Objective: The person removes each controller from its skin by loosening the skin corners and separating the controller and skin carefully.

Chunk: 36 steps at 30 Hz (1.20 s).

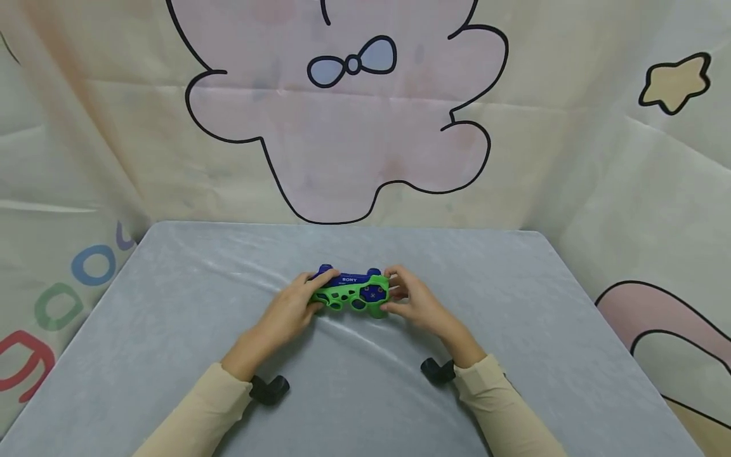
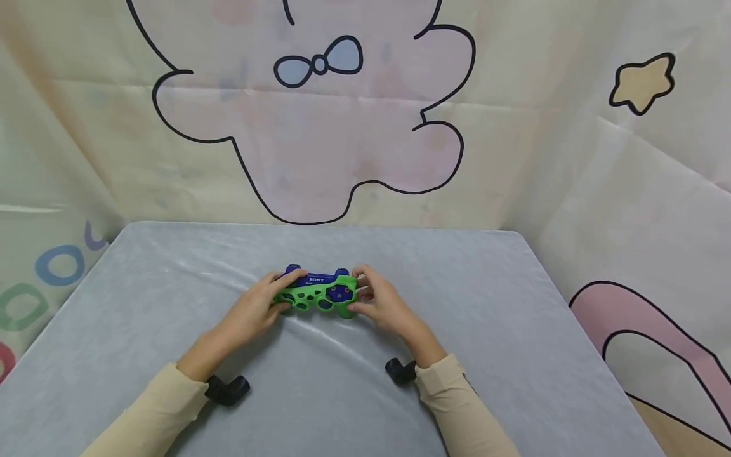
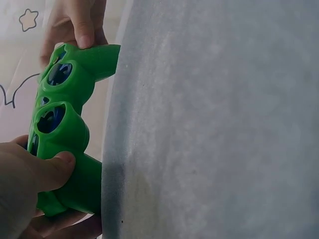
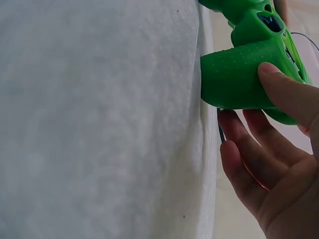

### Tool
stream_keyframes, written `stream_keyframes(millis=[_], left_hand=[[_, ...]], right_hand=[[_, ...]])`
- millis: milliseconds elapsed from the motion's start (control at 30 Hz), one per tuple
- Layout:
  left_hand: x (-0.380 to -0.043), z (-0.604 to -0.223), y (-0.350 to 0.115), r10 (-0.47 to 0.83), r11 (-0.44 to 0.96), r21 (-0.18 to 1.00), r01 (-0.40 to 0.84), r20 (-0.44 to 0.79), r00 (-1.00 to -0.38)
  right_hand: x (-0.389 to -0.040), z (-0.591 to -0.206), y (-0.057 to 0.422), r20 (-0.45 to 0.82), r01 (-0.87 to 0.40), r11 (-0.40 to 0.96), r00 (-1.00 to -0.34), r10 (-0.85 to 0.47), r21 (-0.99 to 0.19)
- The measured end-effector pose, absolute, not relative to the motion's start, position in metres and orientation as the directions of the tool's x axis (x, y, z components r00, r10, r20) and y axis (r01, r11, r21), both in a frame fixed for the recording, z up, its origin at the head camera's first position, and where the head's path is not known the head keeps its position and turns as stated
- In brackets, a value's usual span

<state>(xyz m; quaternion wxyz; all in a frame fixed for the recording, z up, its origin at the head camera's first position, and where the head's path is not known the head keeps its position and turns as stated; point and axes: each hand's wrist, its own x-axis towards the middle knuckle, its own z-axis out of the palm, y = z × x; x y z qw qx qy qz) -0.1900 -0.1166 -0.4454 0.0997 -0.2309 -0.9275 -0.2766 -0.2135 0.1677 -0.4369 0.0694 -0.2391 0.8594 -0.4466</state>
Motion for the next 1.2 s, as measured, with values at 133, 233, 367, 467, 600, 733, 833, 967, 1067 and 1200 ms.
stream_keyframes(millis=[133, 233, 367, 467, 600, 733, 833, 967, 1067, 1200], left_hand=[[-0.19, -0.444, -0.117, 0.368, 0.734, 0.48, 0.48, 0.313, -0.876], [-0.19, -0.443, -0.118, 0.363, 0.739, 0.478, 0.475, 0.312, -0.878], [-0.189, -0.443, -0.118, 0.359, 0.75, 0.473, 0.462, 0.297, -0.885], [-0.189, -0.441, -0.118, 0.366, 0.748, 0.476, 0.462, 0.284, -0.886], [-0.189, -0.439, -0.118, 0.372, 0.737, 0.493, 0.462, 0.276, -0.886], [-0.189, -0.439, -0.12, 0.369, 0.729, 0.51, 0.457, 0.269, -0.89], [-0.189, -0.438, -0.119, 0.38, 0.724, 0.511, 0.464, 0.266, -0.886], [-0.189, -0.437, -0.118, 0.392, 0.722, 0.504, 0.474, 0.268, -0.88], [-0.189, -0.438, -0.117, 0.388, 0.725, 0.503, 0.471, 0.267, -0.882], [-0.188, -0.439, -0.118, 0.376, 0.725, 0.511, 0.461, 0.267, -0.887]], right_hand=[[-0.213, -0.439, 0.166, 0.111, -0.367, 0.473, -0.867, -0.486, -0.801], [-0.213, -0.442, 0.165, 0.146, -0.398, 0.463, -0.86, -0.489, -0.792], [-0.211, -0.441, 0.164, 0.177, -0.433, 0.473, -0.852, -0.493, -0.767], [-0.209, -0.434, 0.165, 0.183, -0.458, 0.506, -0.846, -0.501, -0.731], [-0.208, -0.427, 0.167, 0.154, -0.441, 0.542, -0.856, -0.493, -0.716], [-0.212, -0.427, 0.168, 0.114, -0.404, 0.512, -0.854, -0.507, -0.758], [-0.214, -0.427, 0.176, 0.081, -0.363, 0.409, -0.822, -0.564, -0.837], [-0.216, -0.425, 0.188, 0.047, -0.278, 0.295, -0.795, -0.605, -0.914], [-0.216, -0.423, 0.189, 0.042, -0.272, 0.298, -0.798, -0.601, -0.915], [-0.215, -0.423, 0.182, 0.053, -0.295, 0.353, -0.827, -0.559, -0.888]])
